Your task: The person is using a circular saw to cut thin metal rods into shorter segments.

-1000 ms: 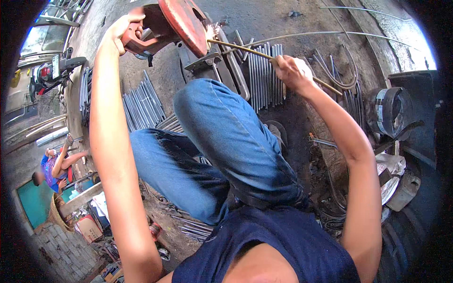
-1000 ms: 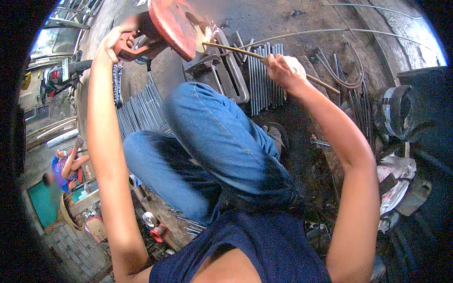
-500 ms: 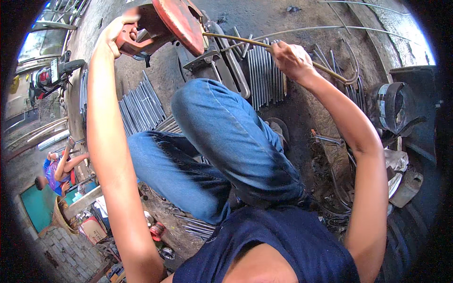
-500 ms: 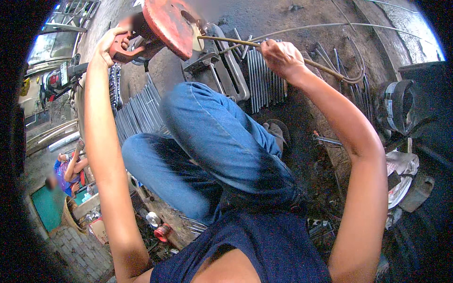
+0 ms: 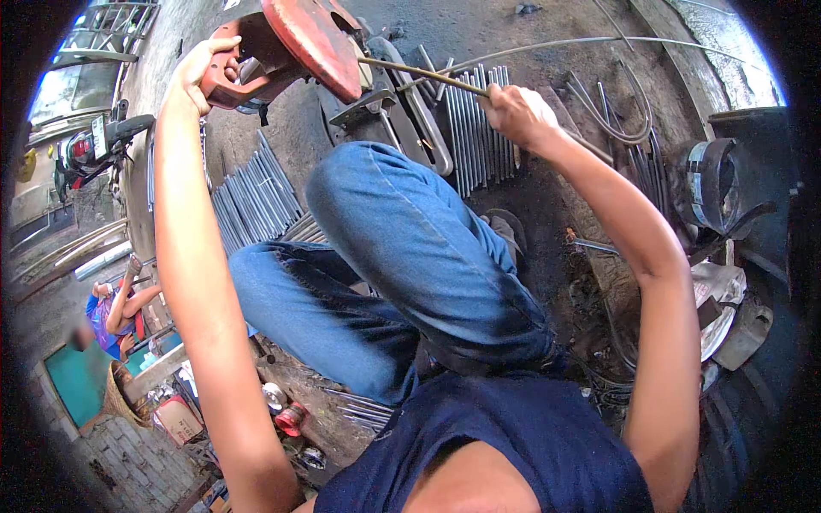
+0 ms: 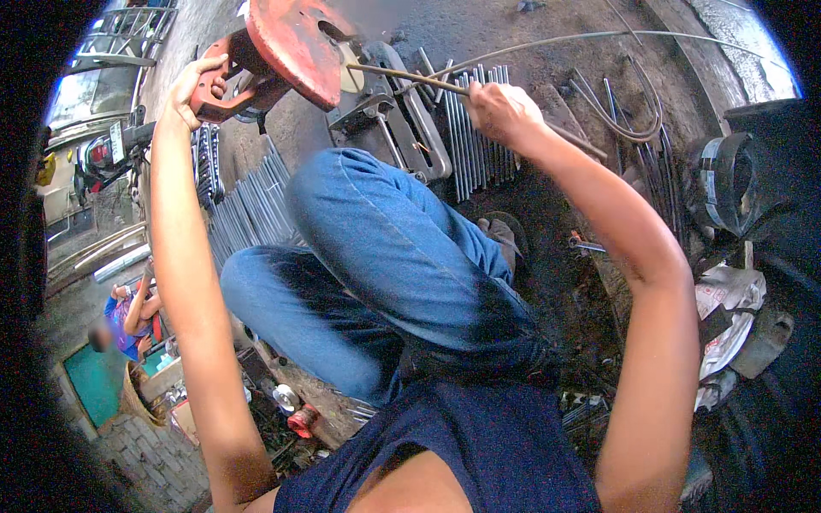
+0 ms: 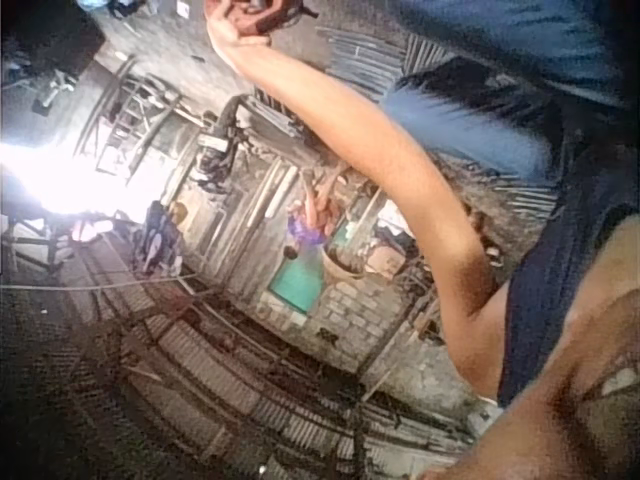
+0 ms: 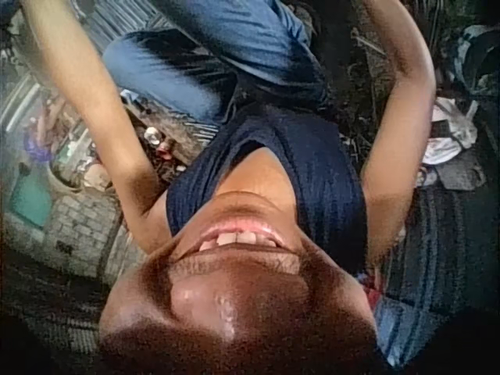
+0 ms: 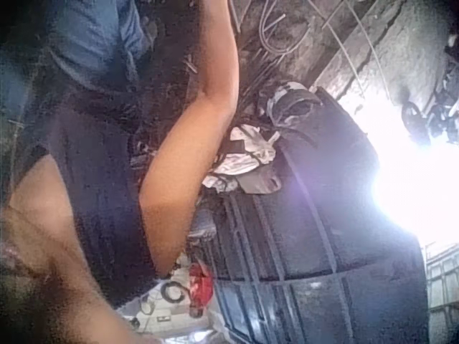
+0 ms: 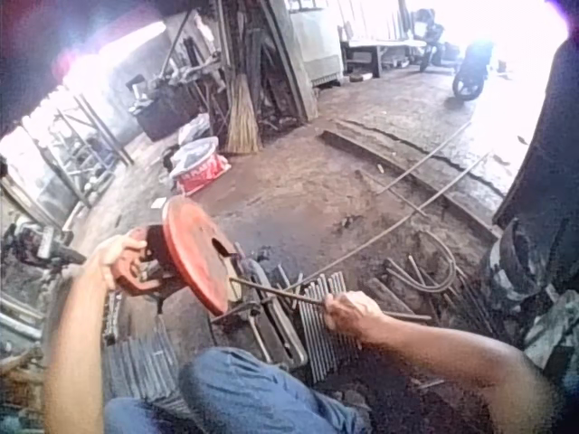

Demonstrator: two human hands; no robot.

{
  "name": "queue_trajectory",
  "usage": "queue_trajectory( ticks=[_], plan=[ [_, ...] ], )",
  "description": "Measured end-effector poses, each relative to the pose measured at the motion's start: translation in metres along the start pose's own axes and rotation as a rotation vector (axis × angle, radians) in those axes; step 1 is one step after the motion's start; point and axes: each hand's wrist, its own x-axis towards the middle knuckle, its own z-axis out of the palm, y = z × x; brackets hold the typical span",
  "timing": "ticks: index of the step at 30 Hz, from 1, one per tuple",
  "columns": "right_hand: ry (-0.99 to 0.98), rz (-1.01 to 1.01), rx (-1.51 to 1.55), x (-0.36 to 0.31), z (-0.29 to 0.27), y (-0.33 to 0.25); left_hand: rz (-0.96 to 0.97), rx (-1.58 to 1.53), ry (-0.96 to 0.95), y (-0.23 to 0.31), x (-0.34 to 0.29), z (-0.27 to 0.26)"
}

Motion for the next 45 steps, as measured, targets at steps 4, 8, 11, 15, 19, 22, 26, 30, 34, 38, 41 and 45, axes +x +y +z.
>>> queue_trajectory(
  ticks=[4, 8, 11, 15, 19, 22, 26, 30, 34, 38, 41, 45],
  plan=[
    [-0.091, 0.162, 0.167, -0.009, 0.015, -0.004, 0.023, -0.001, 0.006, 0.0, -0.006, 0.002],
    [-0.173, 0.216, 0.295, -0.014, 0.034, 0.001, 0.104, -0.002, -0.008, 0.0, -0.009, 0.005],
    [-0.22, 0.187, 0.351, -0.017, 0.047, 0.004, 0.033, -0.017, -0.011, 0.003, -0.008, 0.006],
    [-0.176, 0.061, 0.409, -0.022, 0.051, 0.004, 0.051, 0.006, 0.0, 0.004, -0.01, 0.006],
    [-0.211, 0.138, 0.487, -0.018, 0.046, 0.0, 0.036, 0.005, 0.034, 0.004, -0.013, 0.007],
    [-0.225, 0.172, 0.481, -0.017, 0.047, 0.0, 0.045, 0.04, 0.052, 0.006, -0.013, 0.008],
    [-0.085, -0.086, 0.381, -0.024, 0.054, 0.006, 0.041, 0.03, 0.05, 0.005, -0.013, 0.008],
    [0.12, -0.314, 0.101, -0.028, 0.063, 0.007, 0.042, 0.011, 0.046, 0.003, -0.013, 0.007],
    [-0.02, -0.052, 0.177, -0.027, 0.062, 0.007, 0.055, 0.06, 0.043, 0.006, -0.012, 0.006],
    [-0.008, -0.018, 0.163, -0.026, 0.058, 0.012, 0.005, 0.019, 0.011, 0.007, -0.012, 0.007],
    [0.061, -0.11, 0.14, -0.028, 0.057, 0.019, 0.054, 0.019, 0.029, 0.004, -0.013, 0.008],
    [0.123, -0.149, 0.123, -0.026, 0.059, 0.023, 0.064, 0.027, 0.043, 0.003, -0.014, 0.007]
  ],
)
